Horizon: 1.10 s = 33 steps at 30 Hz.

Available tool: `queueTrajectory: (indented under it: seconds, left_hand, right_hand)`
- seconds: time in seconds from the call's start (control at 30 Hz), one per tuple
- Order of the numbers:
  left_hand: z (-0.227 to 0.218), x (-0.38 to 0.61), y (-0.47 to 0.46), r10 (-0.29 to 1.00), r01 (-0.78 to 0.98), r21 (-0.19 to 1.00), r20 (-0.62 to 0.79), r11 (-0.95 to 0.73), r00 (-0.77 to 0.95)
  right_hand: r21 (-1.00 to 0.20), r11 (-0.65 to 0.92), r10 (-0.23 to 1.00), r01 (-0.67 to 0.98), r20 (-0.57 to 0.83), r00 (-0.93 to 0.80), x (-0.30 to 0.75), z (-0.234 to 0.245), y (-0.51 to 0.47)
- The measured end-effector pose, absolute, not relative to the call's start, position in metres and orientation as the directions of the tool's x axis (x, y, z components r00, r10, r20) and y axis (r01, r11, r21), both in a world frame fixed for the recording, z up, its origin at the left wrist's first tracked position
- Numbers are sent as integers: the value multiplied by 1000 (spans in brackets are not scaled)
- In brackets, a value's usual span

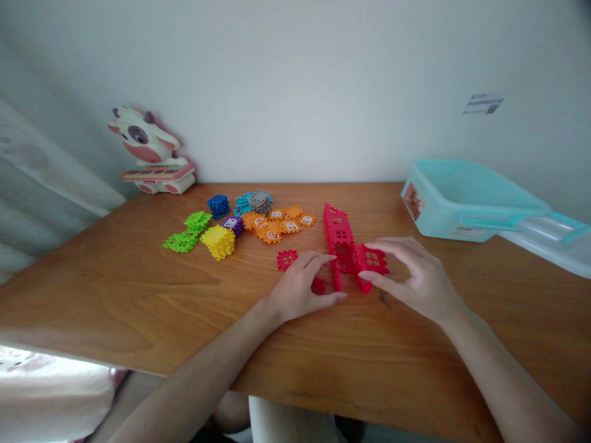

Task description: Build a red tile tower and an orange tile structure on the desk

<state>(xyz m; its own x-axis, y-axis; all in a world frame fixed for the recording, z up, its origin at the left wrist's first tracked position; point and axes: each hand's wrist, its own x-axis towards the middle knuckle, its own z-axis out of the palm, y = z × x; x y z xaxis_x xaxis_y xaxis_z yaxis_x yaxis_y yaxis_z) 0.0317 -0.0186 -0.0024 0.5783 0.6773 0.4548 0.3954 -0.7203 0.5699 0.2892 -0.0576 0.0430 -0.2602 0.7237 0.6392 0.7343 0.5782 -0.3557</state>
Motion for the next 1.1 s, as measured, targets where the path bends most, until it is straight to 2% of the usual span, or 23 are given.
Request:
queueTrajectory:
  seconds: [0.1,0.23,0.33,0.63,0.8,0.93,1.1]
  left_hand:
    - [-5,33,-18,684,376,599,445,-707,577]
    - [-6,35,-17,696,376,619,425,-690,579]
    - [-6,36,-17,694,361,634,414,-684,589]
    - [-7,37,-19,690,348,640,416,-685,592]
    - [-10,37,-18,643,309,599,488,-738,590]
    - [-13,35,-17,588,318,515,536,-796,606]
    - [-12,34,-18,591,351,484,554,-802,586]
  right_hand:
    - [-361,604,750,711,560,-352,276,37,-58]
    - [-305,625,741,719,522,-423,268,30,-57]
    - [-276,620,739,735,522,-427,268,28,-56]
    - [-286,617,751,733,491,-441,270,27,-55]
    - [-281,611,757,740,483,-441,268,28,-54]
    - [-347,599,785,722,432,-444,271,32,-56]
    - [-538,487,873,688,325,-365,293,41,-59]
